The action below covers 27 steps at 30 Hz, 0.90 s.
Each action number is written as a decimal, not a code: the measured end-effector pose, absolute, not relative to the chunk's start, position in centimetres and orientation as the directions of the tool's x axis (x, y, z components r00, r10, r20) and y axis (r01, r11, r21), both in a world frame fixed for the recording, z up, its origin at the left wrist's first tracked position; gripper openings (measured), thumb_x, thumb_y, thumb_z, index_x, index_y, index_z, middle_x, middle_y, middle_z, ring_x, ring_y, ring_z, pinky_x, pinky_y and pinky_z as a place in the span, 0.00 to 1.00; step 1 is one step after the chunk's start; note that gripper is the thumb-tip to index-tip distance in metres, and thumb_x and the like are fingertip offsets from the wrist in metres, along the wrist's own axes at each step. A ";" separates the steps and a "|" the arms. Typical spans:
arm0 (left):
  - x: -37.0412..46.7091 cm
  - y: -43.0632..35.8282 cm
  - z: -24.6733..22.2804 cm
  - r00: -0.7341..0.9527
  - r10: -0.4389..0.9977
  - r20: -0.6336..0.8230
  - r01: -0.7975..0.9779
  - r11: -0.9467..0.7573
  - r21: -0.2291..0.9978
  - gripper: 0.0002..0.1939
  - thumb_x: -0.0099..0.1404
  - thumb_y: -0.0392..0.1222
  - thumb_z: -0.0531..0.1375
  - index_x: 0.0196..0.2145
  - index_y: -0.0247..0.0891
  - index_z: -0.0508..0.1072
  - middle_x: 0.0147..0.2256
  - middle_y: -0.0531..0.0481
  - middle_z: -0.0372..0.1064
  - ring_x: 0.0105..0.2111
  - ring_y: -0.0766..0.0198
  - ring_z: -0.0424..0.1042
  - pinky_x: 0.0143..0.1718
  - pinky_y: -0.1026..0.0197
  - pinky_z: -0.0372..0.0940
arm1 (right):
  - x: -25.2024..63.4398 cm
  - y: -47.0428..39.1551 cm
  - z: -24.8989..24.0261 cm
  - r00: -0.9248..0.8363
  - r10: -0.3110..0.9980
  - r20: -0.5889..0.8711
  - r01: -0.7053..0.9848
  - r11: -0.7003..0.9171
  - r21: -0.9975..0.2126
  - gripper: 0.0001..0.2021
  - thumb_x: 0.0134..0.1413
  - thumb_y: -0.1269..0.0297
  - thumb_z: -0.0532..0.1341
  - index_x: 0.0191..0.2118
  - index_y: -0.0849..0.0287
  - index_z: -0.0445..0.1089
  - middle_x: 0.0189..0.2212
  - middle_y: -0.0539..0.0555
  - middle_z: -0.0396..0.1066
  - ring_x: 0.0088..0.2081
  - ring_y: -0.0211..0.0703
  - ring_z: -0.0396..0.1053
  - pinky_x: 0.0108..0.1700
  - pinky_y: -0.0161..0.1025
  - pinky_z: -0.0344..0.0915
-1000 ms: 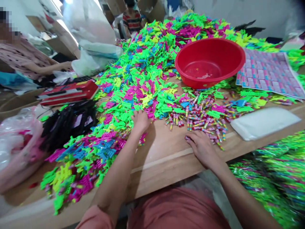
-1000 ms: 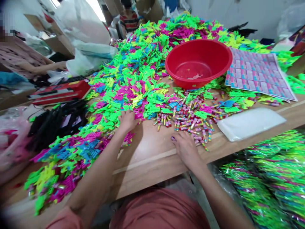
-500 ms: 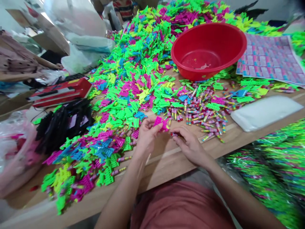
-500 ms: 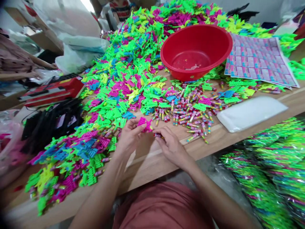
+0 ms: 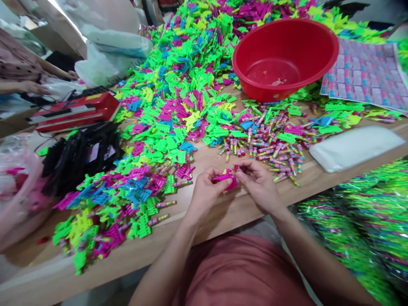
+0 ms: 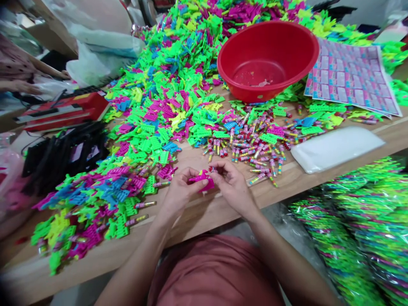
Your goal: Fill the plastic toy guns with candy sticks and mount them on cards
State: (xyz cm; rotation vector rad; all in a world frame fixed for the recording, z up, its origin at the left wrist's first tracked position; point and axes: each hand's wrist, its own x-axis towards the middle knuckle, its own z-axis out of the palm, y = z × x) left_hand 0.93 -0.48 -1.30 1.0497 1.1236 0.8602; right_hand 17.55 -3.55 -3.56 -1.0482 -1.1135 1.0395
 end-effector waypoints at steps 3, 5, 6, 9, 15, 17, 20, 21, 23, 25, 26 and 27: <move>0.9 -0.5 -1.3 0.098 0.974 -0.207 -0.084 0.215 0.973 0.19 0.51 0.45 0.76 0.31 0.37 0.70 0.28 0.55 0.71 0.27 0.69 0.68 0.31 0.66 0.64 | 17.6 -3.7 -3.5 0.148 0.975 0.169 -0.068 0.180 -0.981 0.11 0.61 0.56 0.69 0.46 0.54 0.75 0.40 0.52 0.76 0.42 0.41 0.74 0.45 0.38 0.72; 0.7 -0.4 -1.2 0.048 0.981 -0.187 -0.142 0.192 0.971 0.20 0.51 0.45 0.76 0.32 0.37 0.70 0.29 0.55 0.72 0.29 0.69 0.69 0.33 0.66 0.65 | 17.5 -3.9 -3.6 0.133 0.980 0.150 -0.055 0.159 -0.986 0.11 0.61 0.55 0.69 0.45 0.54 0.75 0.39 0.52 0.77 0.41 0.42 0.74 0.45 0.38 0.73; 0.6 -0.3 -1.1 0.041 0.982 -0.186 -0.166 0.190 0.968 0.21 0.51 0.45 0.76 0.32 0.37 0.70 0.30 0.55 0.72 0.30 0.69 0.70 0.34 0.65 0.65 | 17.5 -4.0 -3.7 0.121 0.984 0.131 -0.062 0.140 -0.988 0.12 0.62 0.54 0.68 0.45 0.54 0.76 0.39 0.52 0.77 0.41 0.42 0.75 0.45 0.39 0.73; 0.5 -0.3 -1.0 0.046 0.984 -0.172 -0.194 0.178 0.965 0.21 0.51 0.46 0.76 0.33 0.37 0.70 0.31 0.55 0.72 0.30 0.68 0.71 0.34 0.65 0.66 | 17.2 -4.2 -3.8 0.090 0.993 0.072 -0.106 0.081 -0.991 0.14 0.61 0.53 0.68 0.47 0.55 0.77 0.42 0.54 0.79 0.43 0.44 0.76 0.48 0.41 0.74; 0.8 -0.9 -1.3 0.036 0.993 -0.116 -0.123 0.120 0.985 0.17 0.56 0.44 0.74 0.35 0.38 0.71 0.32 0.54 0.73 0.32 0.68 0.71 0.37 0.65 0.66 | 17.1 -4.2 -3.5 0.045 0.997 0.064 -0.141 0.070 -0.988 0.13 0.61 0.56 0.69 0.48 0.53 0.80 0.47 0.53 0.80 0.49 0.45 0.77 0.56 0.43 0.72; 0.8 -1.0 -1.3 0.028 0.995 -0.094 -0.104 0.097 0.990 0.16 0.58 0.44 0.73 0.35 0.39 0.70 0.33 0.53 0.73 0.32 0.67 0.71 0.38 0.64 0.67 | 17.2 -4.1 -3.5 0.041 0.998 0.053 -0.156 0.059 -0.986 0.13 0.60 0.57 0.70 0.48 0.52 0.81 0.46 0.52 0.81 0.47 0.44 0.77 0.54 0.42 0.73; 0.8 -1.1 -1.3 0.031 0.997 -0.074 -0.097 0.077 0.992 0.15 0.59 0.43 0.72 0.37 0.39 0.70 0.34 0.52 0.74 0.34 0.66 0.72 0.41 0.62 0.67 | 17.5 -4.1 -3.5 0.033 0.999 0.032 -0.188 0.038 -0.981 0.13 0.60 0.57 0.70 0.49 0.52 0.81 0.45 0.52 0.81 0.45 0.42 0.77 0.51 0.41 0.74; 0.8 -1.2 -1.2 0.032 0.997 -0.073 -0.097 0.075 0.992 0.15 0.59 0.43 0.72 0.37 0.40 0.70 0.34 0.53 0.74 0.34 0.65 0.72 0.41 0.62 0.67 | 17.5 -4.1 -3.5 0.029 0.999 0.028 -0.197 0.033 -0.980 0.13 0.59 0.57 0.70 0.48 0.52 0.81 0.45 0.52 0.81 0.44 0.42 0.77 0.50 0.40 0.74; 0.7 -1.2 -1.0 0.032 0.997 -0.067 -0.084 0.070 0.994 0.15 0.59 0.43 0.72 0.37 0.40 0.70 0.34 0.53 0.74 0.34 0.65 0.72 0.41 0.62 0.67 | 17.6 -4.1 -3.4 0.020 1.000 0.023 -0.202 0.026 -0.979 0.13 0.58 0.57 0.71 0.47 0.52 0.81 0.43 0.51 0.81 0.42 0.42 0.77 0.49 0.40 0.74; 0.6 -1.3 -0.7 0.037 0.998 -0.051 -0.051 0.052 0.997 0.14 0.58 0.42 0.72 0.36 0.40 0.71 0.33 0.53 0.73 0.34 0.65 0.72 0.40 0.63 0.66 | 17.8 -4.1 -3.4 0.014 1.000 0.010 -0.193 0.012 -0.981 0.13 0.57 0.56 0.72 0.47 0.53 0.81 0.42 0.52 0.81 0.41 0.41 0.76 0.47 0.39 0.73; 0.5 -1.3 -0.6 0.044 0.998 -0.037 -0.031 0.038 0.999 0.14 0.58 0.42 0.72 0.36 0.40 0.71 0.32 0.53 0.73 0.34 0.65 0.71 0.40 0.63 0.66 | 17.8 -4.1 -3.4 0.011 1.000 -0.006 -0.193 -0.004 -0.981 0.13 0.57 0.56 0.72 0.46 0.53 0.82 0.41 0.52 0.81 0.40 0.41 0.76 0.45 0.39 0.73; 0.3 -1.3 -0.5 0.054 0.998 -0.021 -0.012 0.021 1.000 0.13 0.58 0.41 0.72 0.35 0.40 0.72 0.31 0.54 0.72 0.33 0.65 0.70 0.39 0.64 0.65 | 17.9 -4.2 -3.5 0.005 1.000 -0.031 -0.202 -0.029 -0.979 0.14 0.56 0.55 0.72 0.46 0.54 0.81 0.40 0.52 0.81 0.37 0.40 0.75 0.42 0.38 0.72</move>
